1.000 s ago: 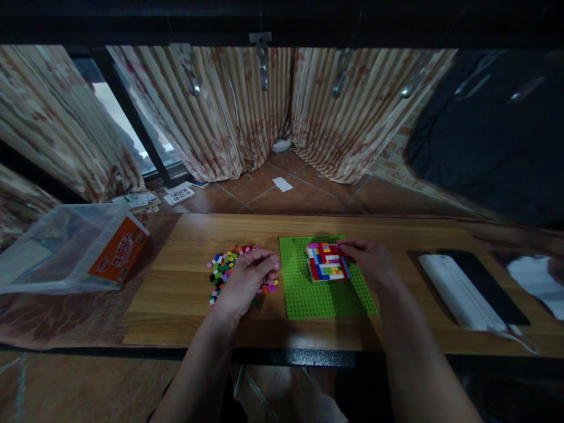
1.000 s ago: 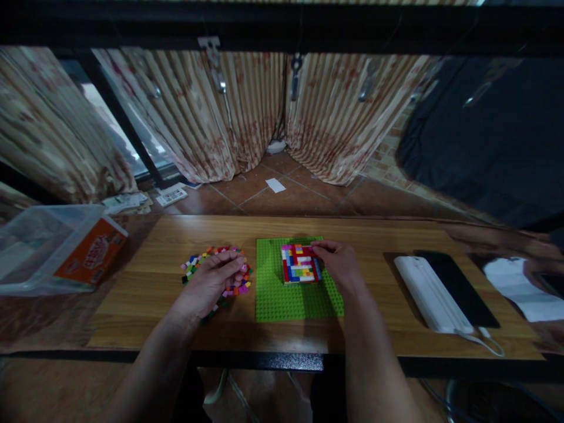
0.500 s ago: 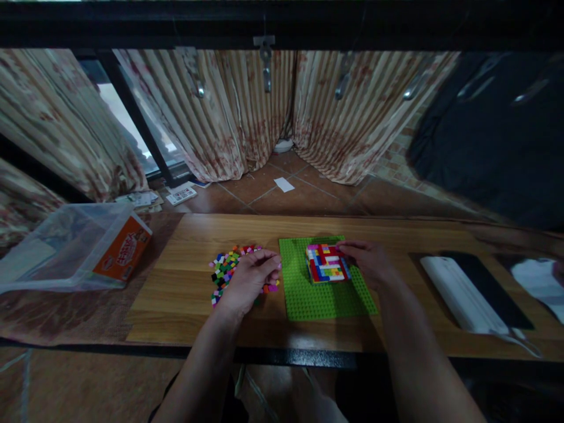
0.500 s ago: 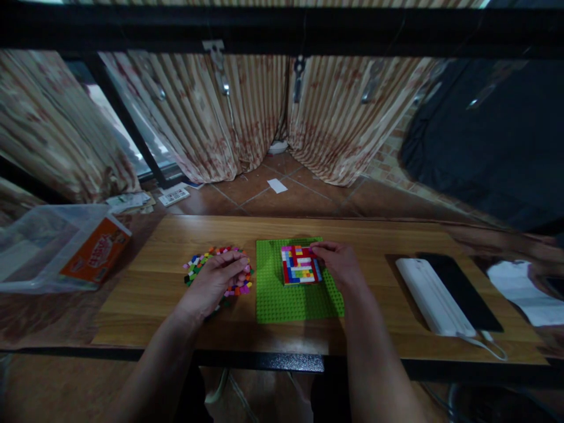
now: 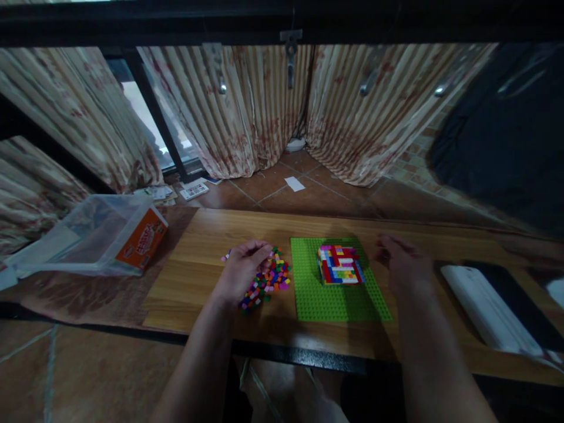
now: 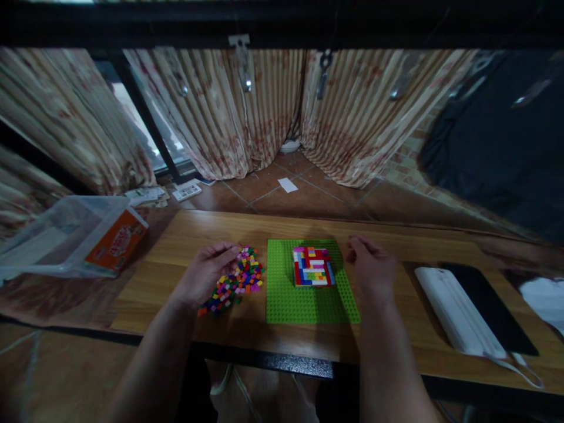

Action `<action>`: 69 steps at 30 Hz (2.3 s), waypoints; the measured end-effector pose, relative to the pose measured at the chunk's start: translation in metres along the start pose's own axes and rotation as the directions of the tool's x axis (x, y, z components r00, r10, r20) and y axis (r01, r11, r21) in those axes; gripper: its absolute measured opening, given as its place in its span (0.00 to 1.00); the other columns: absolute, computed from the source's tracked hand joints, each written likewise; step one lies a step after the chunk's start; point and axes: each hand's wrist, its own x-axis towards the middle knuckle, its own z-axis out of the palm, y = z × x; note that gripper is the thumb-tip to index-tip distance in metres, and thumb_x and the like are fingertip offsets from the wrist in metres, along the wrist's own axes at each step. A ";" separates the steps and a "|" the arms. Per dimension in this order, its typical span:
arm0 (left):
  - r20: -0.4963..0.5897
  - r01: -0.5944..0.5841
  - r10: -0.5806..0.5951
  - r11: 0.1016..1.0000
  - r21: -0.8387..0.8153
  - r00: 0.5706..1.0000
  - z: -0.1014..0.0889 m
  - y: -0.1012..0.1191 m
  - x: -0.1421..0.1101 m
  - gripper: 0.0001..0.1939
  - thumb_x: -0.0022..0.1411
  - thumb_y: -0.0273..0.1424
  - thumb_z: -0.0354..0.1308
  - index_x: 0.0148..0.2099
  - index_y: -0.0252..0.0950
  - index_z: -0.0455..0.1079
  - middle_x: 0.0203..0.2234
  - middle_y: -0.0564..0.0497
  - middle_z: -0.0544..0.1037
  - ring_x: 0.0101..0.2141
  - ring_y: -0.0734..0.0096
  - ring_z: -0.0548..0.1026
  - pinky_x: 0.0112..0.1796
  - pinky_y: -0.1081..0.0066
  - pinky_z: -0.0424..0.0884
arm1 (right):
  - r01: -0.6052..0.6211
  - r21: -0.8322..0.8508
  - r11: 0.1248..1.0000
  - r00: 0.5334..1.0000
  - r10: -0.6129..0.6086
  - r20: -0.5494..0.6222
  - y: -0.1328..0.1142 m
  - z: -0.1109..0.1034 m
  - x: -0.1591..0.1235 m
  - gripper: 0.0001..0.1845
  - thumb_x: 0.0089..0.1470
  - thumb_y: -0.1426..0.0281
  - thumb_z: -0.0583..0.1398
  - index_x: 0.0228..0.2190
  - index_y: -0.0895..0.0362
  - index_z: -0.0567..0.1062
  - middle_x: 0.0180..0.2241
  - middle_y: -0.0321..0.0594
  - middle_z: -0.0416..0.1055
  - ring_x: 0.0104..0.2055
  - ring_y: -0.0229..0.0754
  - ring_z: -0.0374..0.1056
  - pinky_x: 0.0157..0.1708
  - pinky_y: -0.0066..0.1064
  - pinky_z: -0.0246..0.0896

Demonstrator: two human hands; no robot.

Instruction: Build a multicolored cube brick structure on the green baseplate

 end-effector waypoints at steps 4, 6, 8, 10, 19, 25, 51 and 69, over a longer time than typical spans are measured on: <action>-0.025 -0.107 0.120 0.946 0.306 0.992 -0.027 0.001 0.004 0.08 0.53 0.33 0.63 0.28 0.33 0.75 0.19 0.55 0.71 0.22 0.78 0.64 0.24 0.77 0.59 | 0.398 -0.100 0.912 0.910 -0.406 -0.086 -0.010 0.016 -0.031 0.10 0.50 0.68 0.62 0.34 0.58 0.81 0.25 0.37 0.73 0.26 0.37 0.66 0.29 0.30 0.63; -0.002 -0.155 0.174 0.885 0.438 0.985 -0.040 -0.001 0.004 0.07 0.54 0.31 0.62 0.29 0.33 0.76 0.20 0.55 0.72 0.23 0.77 0.65 0.25 0.77 0.59 | 0.453 -0.105 0.885 0.891 -0.447 0.076 -0.013 0.029 -0.059 0.11 0.53 0.65 0.62 0.36 0.57 0.81 0.28 0.39 0.75 0.28 0.39 0.68 0.31 0.32 0.64; 0.042 -0.185 0.192 0.825 0.535 0.980 -0.049 -0.003 0.002 0.06 0.55 0.30 0.60 0.29 0.32 0.76 0.21 0.55 0.73 0.24 0.76 0.67 0.27 0.77 0.60 | 0.531 -0.120 0.839 0.808 -0.458 0.371 -0.012 0.041 -0.089 0.10 0.56 0.64 0.61 0.35 0.55 0.80 0.33 0.40 0.77 0.33 0.41 0.72 0.35 0.34 0.66; 0.087 -0.208 0.197 0.760 0.615 0.977 -0.054 -0.006 0.000 0.07 0.56 0.28 0.58 0.29 0.32 0.76 0.21 0.55 0.73 0.25 0.75 0.68 0.28 0.77 0.61 | 0.647 -0.103 0.755 0.614 -0.437 0.657 -0.007 0.051 -0.113 0.09 0.58 0.65 0.60 0.36 0.53 0.80 0.34 0.38 0.77 0.36 0.41 0.73 0.38 0.34 0.66; 0.092 -0.178 0.191 0.503 0.846 0.977 -0.053 -0.005 -0.003 0.09 0.57 0.24 0.55 0.32 0.32 0.78 0.25 0.52 0.78 0.27 0.73 0.71 0.31 0.75 0.63 | 0.737 -0.233 0.634 0.486 -0.258 0.835 0.016 0.065 -0.121 0.09 0.57 0.67 0.58 0.32 0.54 0.78 0.32 0.39 0.76 0.34 0.42 0.72 0.37 0.35 0.64; 0.129 -0.184 0.153 0.439 0.879 0.980 -0.050 -0.007 -0.004 0.11 0.54 0.22 0.55 0.35 0.34 0.79 0.32 0.48 0.81 0.33 0.67 0.75 0.36 0.72 0.67 | 0.735 -0.348 0.582 0.498 -0.116 0.859 0.017 0.056 -0.122 0.07 0.54 0.65 0.61 0.33 0.53 0.78 0.34 0.38 0.76 0.36 0.44 0.72 0.37 0.35 0.63; 0.226 -0.093 0.053 0.981 0.171 0.973 -0.004 -0.005 -0.013 0.11 0.63 0.35 0.56 0.39 0.33 0.75 0.30 0.50 0.78 0.29 0.75 0.74 0.33 0.74 0.70 | 0.175 -0.059 0.983 0.654 -0.072 0.753 -0.002 0.061 -0.119 0.10 0.53 0.61 0.64 0.34 0.54 0.76 0.29 0.35 0.75 0.30 0.39 0.71 0.33 0.31 0.66; 0.170 0.313 -0.269 0.882 -0.353 0.948 0.037 -0.009 -0.013 0.06 0.60 0.20 0.58 0.35 0.28 0.76 0.30 0.44 0.80 0.32 0.73 0.78 0.39 0.74 0.74 | 0.514 -0.249 0.821 0.819 -0.383 0.428 -0.013 0.018 -0.062 0.12 0.55 0.59 0.61 0.33 0.54 0.79 0.35 0.41 0.78 0.36 0.43 0.73 0.39 0.37 0.68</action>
